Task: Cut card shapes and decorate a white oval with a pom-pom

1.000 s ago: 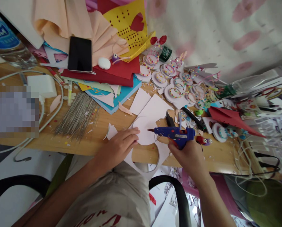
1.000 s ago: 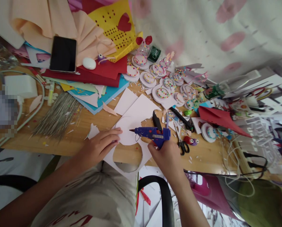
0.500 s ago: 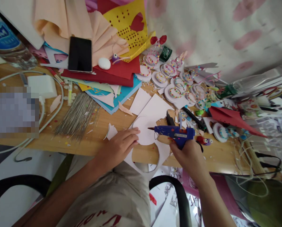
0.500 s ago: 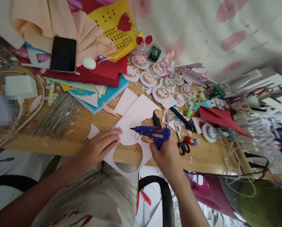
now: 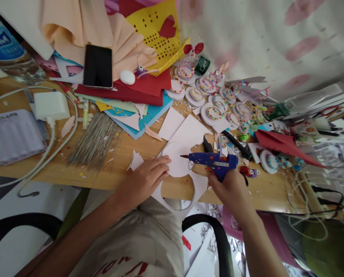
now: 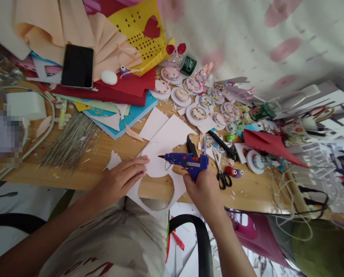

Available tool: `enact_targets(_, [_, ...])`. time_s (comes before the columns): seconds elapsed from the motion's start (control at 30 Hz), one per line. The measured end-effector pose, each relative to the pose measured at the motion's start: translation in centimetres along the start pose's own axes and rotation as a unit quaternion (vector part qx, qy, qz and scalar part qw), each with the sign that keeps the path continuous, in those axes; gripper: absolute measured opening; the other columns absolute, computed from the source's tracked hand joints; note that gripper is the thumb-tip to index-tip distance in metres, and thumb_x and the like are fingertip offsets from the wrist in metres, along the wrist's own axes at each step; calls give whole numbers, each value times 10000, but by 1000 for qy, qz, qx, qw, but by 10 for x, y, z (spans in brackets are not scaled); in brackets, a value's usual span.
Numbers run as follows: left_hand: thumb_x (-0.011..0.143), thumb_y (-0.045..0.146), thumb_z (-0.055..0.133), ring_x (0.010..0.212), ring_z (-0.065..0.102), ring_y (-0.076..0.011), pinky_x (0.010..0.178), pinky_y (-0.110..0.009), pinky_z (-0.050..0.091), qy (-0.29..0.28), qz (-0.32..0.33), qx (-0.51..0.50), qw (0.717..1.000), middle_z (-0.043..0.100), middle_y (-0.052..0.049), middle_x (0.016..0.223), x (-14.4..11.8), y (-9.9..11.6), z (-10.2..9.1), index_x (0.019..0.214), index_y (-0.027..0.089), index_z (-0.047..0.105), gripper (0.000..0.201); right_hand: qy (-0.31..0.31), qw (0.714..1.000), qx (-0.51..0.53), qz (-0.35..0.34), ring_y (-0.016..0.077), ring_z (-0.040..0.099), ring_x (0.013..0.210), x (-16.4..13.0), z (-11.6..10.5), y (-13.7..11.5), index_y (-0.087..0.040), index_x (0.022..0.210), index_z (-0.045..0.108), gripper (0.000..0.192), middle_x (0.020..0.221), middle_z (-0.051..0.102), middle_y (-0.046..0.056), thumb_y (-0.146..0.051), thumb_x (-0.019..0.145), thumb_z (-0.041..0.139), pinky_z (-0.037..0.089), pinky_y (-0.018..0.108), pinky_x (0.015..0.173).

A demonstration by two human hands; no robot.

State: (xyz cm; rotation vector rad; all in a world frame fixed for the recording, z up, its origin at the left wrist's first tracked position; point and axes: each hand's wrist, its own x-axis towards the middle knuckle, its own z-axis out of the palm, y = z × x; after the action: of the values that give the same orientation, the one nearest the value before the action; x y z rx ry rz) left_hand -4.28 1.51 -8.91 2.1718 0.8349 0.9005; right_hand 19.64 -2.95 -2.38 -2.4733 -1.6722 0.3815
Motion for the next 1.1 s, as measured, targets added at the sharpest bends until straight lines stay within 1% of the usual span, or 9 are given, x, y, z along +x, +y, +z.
enact_targets(0.1, [969, 163, 458, 1216, 586, -189, 1083, -380, 475, 2, -5, -2, 1000, 648, -83, 1240, 0, 0, 0, 1051, 188, 620, 184, 0, 1000, 9, -3, 269, 624, 593, 1, 0, 1, -224, 681, 546, 204, 572, 612, 80, -407, 745, 480, 419, 352, 564])
enact_targets(0.33, [967, 149, 461, 1224, 578, -187, 1091, -374, 468, -2, 0, 3, 1000, 642, -90, 1246, 0, 0, 0, 1036, 173, 614, 170, -14, 1000, 13, 3, 259, 616, 534, 1, 1, 1, -234, 579, 538, 214, 491, 584, 62, -363, 748, 507, 415, 348, 541])
enact_targets(0.4, [968, 157, 462, 1225, 577, -186, 1092, -373, 467, 0, 1, 3, 1000, 644, -87, 1244, 0, -1, 0, 1040, 176, 615, 170, -17, 999, 40, 16, 247, 609, 512, 1, 1, 2, -225, 563, 547, 252, 473, 576, 54, -390, 754, 546, 419, 339, 522])
enact_targets(0.47, [968, 163, 464, 1225, 579, -187, 1090, -377, 468, 1, 1, 3, 1000, 645, -81, 1245, 0, -1, 1, 1043, 184, 616, 171, -25, 994, 102, 41, 217, 587, 472, 2, 1, 4, -208, 589, 580, 280, 477, 586, 41, -440, 742, 610, 424, 319, 485])
enact_targets(0.6, [967, 159, 463, 1223, 580, -188, 1089, -382, 469, 0, -3, 5, 1000, 645, -79, 1253, -1, -1, 1, 1060, 189, 615, 181, -64, 960, 260, 82, 146, 512, 418, 1, -2, 9, -176, 717, 649, 337, 495, 585, 0, -495, 659, 743, 394, 260, 408])
enact_targets(0.8, [969, 160, 466, 1216, 582, -187, 1083, -387, 476, 0, 1, 8, 1000, 649, -83, 1238, -1, -1, 2, 1071, 184, 605, 174, -162, 903, 383, 109, 101, 480, 478, 3, -12, 14, -154, 726, 661, 393, 613, 607, 26, -517, 642, 784, 376, 216, 408])
enact_targets(1.0, [974, 166, 459, 1221, 575, -183, 1082, -380, 475, 0, 1, 7, 1000, 640, -79, 1248, -1, -1, 2, 1080, 188, 598, 177, -293, 805, 507, 93, 79, 440, 556, 9, -24, 18, -176, 793, 666, 308, 768, 612, 34, -404, 637, 804, 348, 191, 440])
enact_targets(1.03, [976, 170, 456, 1224, 573, -183, 1085, -378, 471, 0, 0, 6, 1000, 638, -78, 1250, -1, -1, 2, 1082, 188, 598, 178, -301, 799, 512, 91, 81, 432, 555, 10, -25, 18, -186, 779, 655, 291, 757, 600, 24, -399, 640, 798, 333, 191, 435])
enact_targets(1.1, [978, 173, 451, 1229, 570, -182, 1089, -372, 465, -2, -1, 6, 1000, 636, -77, 1253, -1, -1, 2, 1075, 189, 598, 177, -288, 808, 505, 90, 83, 418, 545, 12, -25, 14, -202, 752, 629, 273, 710, 563, -1, -400, 646, 784, 321, 198, 436])
